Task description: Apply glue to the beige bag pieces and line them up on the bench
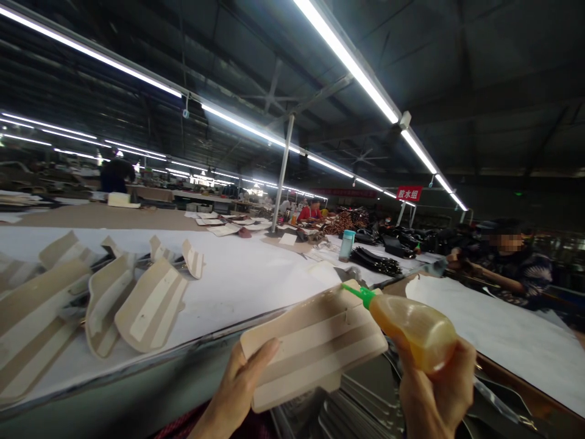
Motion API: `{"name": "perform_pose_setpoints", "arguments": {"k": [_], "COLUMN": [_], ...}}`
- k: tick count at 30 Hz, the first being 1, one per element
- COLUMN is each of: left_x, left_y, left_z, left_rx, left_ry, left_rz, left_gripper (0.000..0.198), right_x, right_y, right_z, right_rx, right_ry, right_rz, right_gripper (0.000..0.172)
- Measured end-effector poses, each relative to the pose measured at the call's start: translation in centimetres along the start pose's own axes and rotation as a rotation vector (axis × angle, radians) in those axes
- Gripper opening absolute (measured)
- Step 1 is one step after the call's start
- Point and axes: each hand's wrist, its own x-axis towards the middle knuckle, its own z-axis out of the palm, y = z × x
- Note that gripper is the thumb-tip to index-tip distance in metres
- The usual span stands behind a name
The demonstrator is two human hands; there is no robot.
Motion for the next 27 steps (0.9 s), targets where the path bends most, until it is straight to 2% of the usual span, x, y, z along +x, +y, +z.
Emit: {"name": "perform_pose_setpoints", "arguments": {"k": [5,11,18,24,27], "left_x": [0.3,0.4,0.4,0.1,0.0], "left_y": [-0.4,-0.2,0.2,0.6,0.7], "left_z": [-0.3,0.0,-0.1,0.3,0.6], "left_rx": [-0.024,-0.129,-0.113,-0.07,-0.087], "left_ry": [-0.014,0.03,0.054,0.028,0.014], "left_rz": [-0.003,-0.02,-0.007,-0.017,-0.031], "left_gripper": [0.049,0.052,0.051,0.05,0.047], "right_x": [-0.2,-2.3,-0.3,0.1,-0.8], "right_y": [0.6,0.9,1.4,1.6,1.9], "right_z": [-0.1,0.2,0.9,0.7,0.6], "right_rx": [0.025,0.106,0.057,0.053,0.094], "right_ry": [0.01,-0.122,0.027,0.037,-0.034], "right_rz": [-0.022,-0.05,-0.01,-0.022,-0.054], "right_gripper": [0.057,0.045,0.058,0.057,0.054]}}
